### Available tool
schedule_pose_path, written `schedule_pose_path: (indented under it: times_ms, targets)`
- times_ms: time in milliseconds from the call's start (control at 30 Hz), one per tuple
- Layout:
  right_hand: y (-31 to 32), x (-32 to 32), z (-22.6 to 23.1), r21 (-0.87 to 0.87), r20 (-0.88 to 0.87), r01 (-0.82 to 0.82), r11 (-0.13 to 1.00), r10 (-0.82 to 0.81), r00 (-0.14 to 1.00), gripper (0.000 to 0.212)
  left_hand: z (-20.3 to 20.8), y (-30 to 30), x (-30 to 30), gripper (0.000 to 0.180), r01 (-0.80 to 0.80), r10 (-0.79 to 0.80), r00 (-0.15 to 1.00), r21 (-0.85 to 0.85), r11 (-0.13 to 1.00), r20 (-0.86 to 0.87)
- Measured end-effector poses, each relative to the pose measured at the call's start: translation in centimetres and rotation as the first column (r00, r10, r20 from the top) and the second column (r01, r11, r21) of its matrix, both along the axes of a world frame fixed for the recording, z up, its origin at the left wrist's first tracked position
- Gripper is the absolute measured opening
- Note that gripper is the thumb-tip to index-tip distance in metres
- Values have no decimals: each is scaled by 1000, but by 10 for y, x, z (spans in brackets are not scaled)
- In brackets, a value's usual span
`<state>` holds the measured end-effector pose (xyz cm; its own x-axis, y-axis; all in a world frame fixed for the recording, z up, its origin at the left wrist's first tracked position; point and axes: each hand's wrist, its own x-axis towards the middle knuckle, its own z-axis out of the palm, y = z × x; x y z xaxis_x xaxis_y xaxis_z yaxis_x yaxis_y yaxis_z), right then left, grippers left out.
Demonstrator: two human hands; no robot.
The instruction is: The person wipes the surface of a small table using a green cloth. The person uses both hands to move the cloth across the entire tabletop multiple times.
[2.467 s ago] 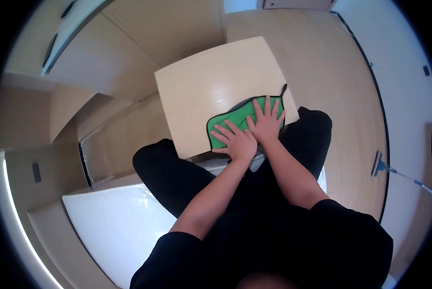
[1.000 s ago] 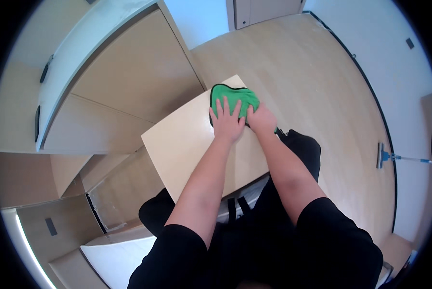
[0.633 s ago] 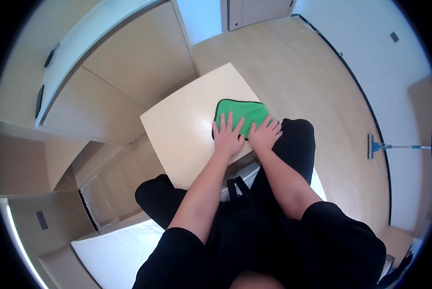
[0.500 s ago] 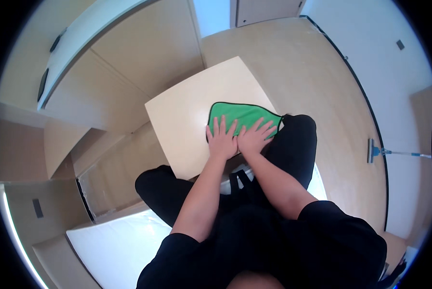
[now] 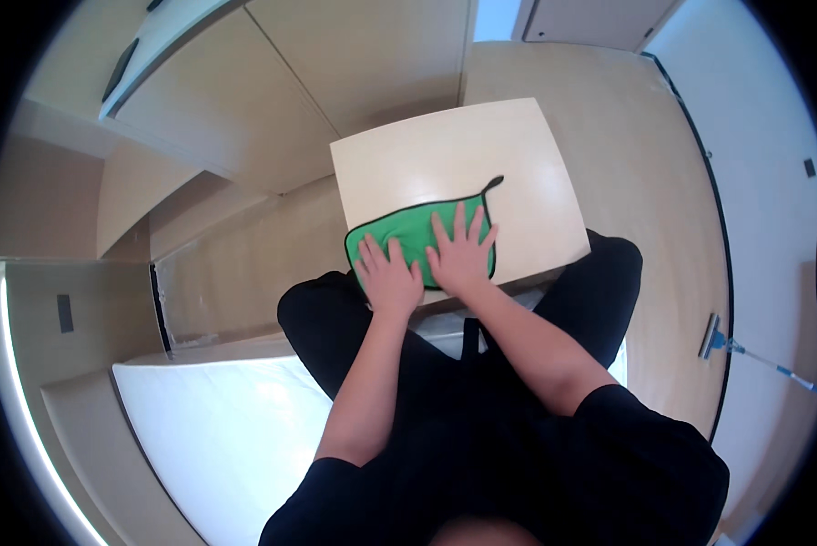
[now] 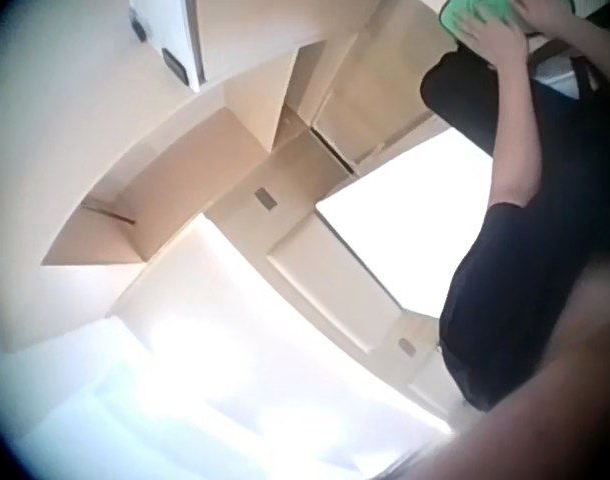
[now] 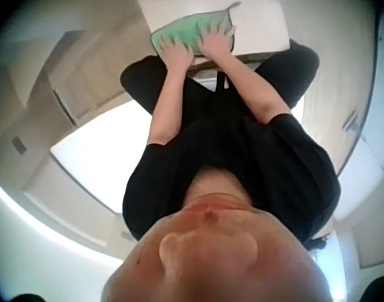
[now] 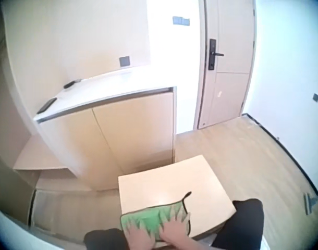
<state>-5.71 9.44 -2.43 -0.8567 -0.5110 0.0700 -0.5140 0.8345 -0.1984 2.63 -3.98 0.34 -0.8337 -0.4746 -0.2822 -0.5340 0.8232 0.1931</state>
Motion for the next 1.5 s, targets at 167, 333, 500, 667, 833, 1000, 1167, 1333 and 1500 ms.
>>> schedule_pose_path:
  times_ms: [167,333,500,667,833,1000,1167,1333,1500]
  targets:
    - [-28,-64,-6,-79,-36,-71,994,68,997,78,-11,-18,-59,79,-116,110,980,-22,993,-164]
    - [-86,-122,-3,-134,-3,-50,990,50,999,77,-13,-67,-115,80,-145,132,978,-75,987,-163]
    - [-140,-179,-12,-118,-38,-21,993,16,999,76,-18,-101,-167,79,-250,234,953,-61,966,-193]
    - [-186,-218,-6,-63,14,-46,997,47,999,55,-17,-131,-205,73,-385,382,903,25,922,-195]
    - [-206,-240,11,45,275,-77,996,61,960,52,-4,-148,-226,65,-443,453,888,118,888,-77]
    - [-198,-230,-11,-102,-139,-69,992,54,989,62,-17,-144,-226,67,-355,324,905,-74,932,-275]
    - [-160,-199,-7,-45,-78,-111,993,108,991,69,-21,-127,-198,70,-139,90,965,-192,972,-246]
    - [-99,-144,-5,-76,-16,-146,986,145,989,67,-29,-77,-138,71,-47,-3,963,-179,983,-270]
    - [-29,-87,-5,-59,-5,-134,989,134,991,67,-22,-13,-81,74,44,-66,980,-114,992,-189]
